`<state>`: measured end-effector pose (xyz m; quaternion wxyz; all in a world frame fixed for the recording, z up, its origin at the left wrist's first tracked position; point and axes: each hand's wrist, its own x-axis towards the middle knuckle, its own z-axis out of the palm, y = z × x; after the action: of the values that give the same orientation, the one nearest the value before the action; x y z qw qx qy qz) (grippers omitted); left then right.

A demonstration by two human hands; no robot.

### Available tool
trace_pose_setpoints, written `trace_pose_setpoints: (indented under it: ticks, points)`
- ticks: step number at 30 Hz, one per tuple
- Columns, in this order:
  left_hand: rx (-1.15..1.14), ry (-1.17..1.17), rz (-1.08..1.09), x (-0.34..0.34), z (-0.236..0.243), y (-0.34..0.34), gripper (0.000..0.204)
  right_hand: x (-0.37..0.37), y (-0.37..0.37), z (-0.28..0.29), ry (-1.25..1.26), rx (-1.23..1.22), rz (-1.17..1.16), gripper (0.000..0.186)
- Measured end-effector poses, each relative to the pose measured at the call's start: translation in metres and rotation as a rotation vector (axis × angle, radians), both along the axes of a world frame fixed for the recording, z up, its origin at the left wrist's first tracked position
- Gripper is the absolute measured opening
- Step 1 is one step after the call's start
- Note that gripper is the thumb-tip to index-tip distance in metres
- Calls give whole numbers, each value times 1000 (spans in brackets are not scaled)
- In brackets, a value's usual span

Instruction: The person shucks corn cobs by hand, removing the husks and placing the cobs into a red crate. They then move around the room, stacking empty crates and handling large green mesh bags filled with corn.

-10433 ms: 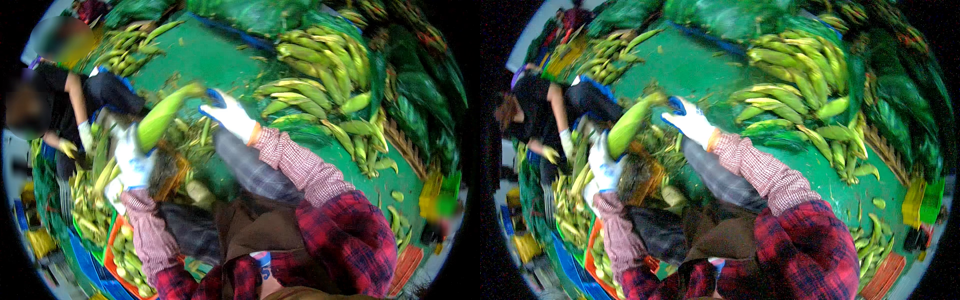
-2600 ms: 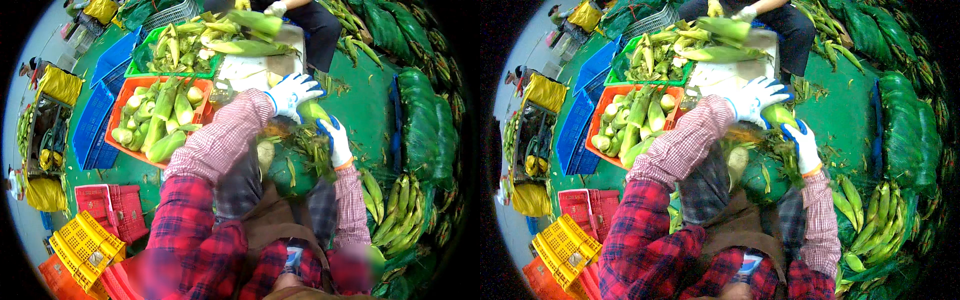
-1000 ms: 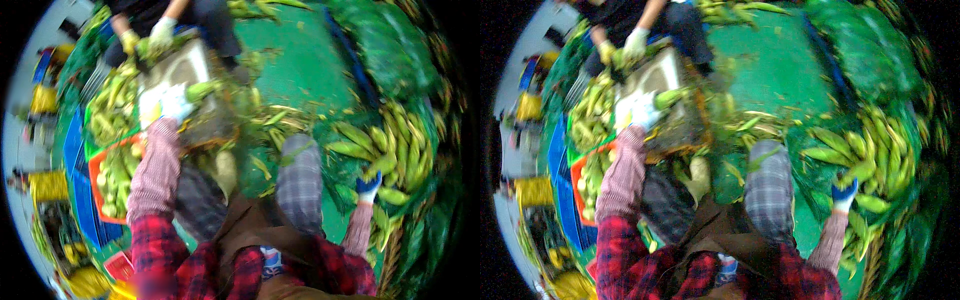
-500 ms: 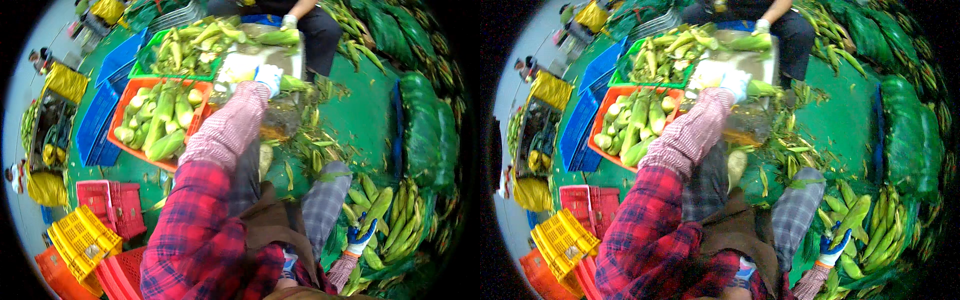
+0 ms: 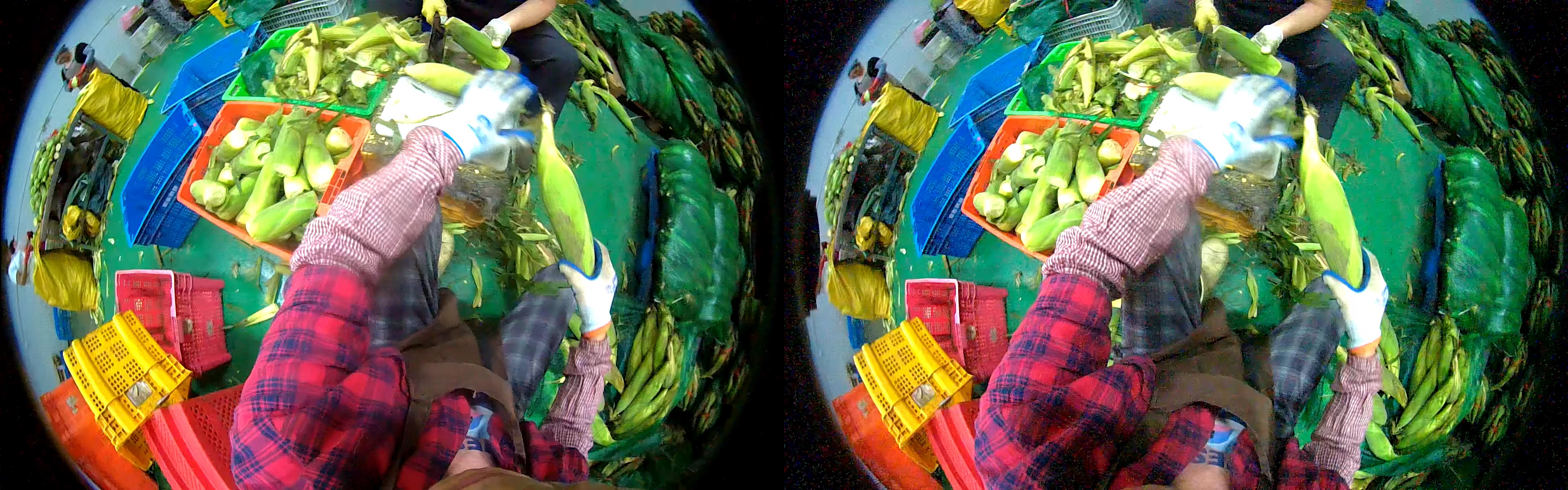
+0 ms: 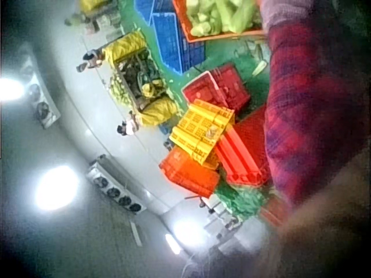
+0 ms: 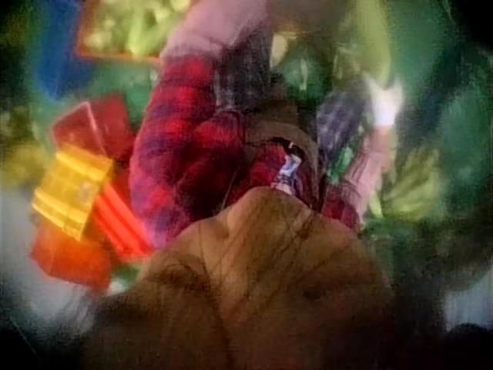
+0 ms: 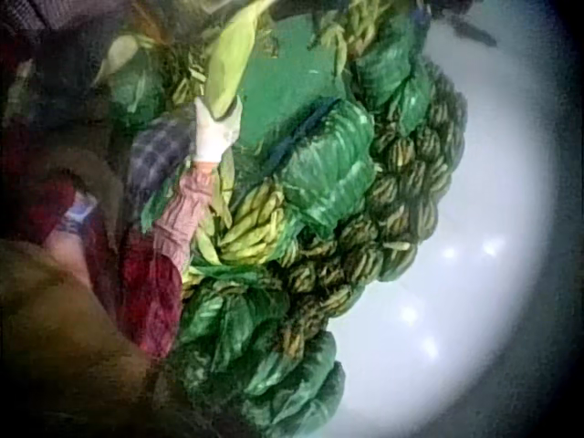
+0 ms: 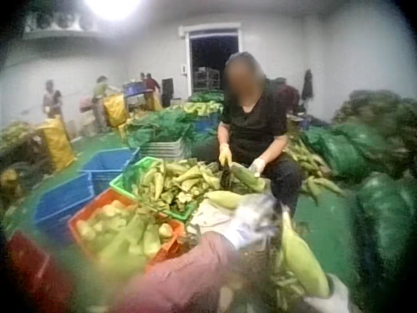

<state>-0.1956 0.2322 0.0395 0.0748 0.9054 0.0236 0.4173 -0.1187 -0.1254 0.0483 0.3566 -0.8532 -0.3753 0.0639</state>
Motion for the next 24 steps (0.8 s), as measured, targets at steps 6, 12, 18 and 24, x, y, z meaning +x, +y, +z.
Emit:
trace_pose_setpoints:
  ticks: [6, 12, 18, 24]
  points:
    - [312, 296, -370, 0, 11, -76, 85, 5, 54, -5, -215, 11, 96, 72]
    - [33, 348, -339, 27, -10, -56, 39, 48, 1, -17, -67, 166, -26, 63]
    - [118, 504, 137, 27, -45, 9, 74, 102, -193, -134, -6, -70, -560, 63]
    - [-102, 893, 285, 45, -81, 25, 90, 55, -412, -258, 517, -124, -1198, 43]
